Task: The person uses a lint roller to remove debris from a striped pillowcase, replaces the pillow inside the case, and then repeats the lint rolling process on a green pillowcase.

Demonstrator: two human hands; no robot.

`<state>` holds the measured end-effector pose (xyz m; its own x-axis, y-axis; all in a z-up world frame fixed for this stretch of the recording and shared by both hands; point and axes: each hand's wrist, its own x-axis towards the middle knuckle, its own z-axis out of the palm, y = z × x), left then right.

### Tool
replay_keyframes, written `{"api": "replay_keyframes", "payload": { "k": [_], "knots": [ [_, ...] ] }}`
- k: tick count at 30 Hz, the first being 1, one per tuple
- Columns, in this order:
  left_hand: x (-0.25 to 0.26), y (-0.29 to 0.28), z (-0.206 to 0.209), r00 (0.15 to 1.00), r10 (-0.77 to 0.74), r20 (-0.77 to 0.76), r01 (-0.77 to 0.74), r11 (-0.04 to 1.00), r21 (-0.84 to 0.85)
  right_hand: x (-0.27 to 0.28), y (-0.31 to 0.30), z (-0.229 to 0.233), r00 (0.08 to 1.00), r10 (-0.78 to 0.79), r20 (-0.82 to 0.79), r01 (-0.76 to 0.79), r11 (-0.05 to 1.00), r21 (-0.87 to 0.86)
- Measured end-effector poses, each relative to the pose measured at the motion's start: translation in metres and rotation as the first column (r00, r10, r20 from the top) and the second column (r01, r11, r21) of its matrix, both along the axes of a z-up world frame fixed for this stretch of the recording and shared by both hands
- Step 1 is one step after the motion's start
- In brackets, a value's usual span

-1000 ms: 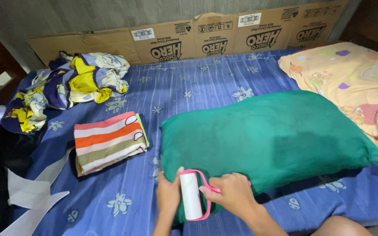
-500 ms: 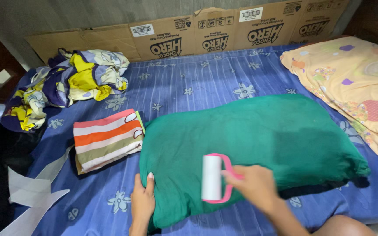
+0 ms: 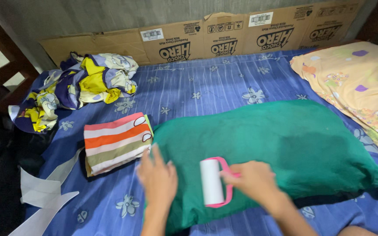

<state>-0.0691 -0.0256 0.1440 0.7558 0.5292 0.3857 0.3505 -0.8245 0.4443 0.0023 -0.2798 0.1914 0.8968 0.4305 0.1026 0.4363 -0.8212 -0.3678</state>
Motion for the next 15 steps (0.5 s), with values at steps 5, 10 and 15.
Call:
{"api": "replay_keyframes", "payload": {
  "k": [5, 10, 15],
  "knots": [
    [0.033, -0.019, 0.011, 0.981, -0.185, -0.062, 0.184, 0.983, -0.015, 0.003, 0.001, 0.0, 0.998, 0.009, -0.065, -0.01, 1.0, -0.018],
    [0.025, -0.017, -0.003, 0.986, -0.15, -0.078, 0.147, 0.988, -0.043, 0.045, -0.043, 0.017, 0.956, -0.236, -0.171, 0.22, 0.969, -0.11],
    [0.023, -0.011, -0.006, 0.985, -0.16, -0.06, 0.159, 0.987, -0.032, 0.027, 0.038, 0.007, 0.993, -0.107, -0.058, 0.101, 0.99, -0.098]
  ]
}}
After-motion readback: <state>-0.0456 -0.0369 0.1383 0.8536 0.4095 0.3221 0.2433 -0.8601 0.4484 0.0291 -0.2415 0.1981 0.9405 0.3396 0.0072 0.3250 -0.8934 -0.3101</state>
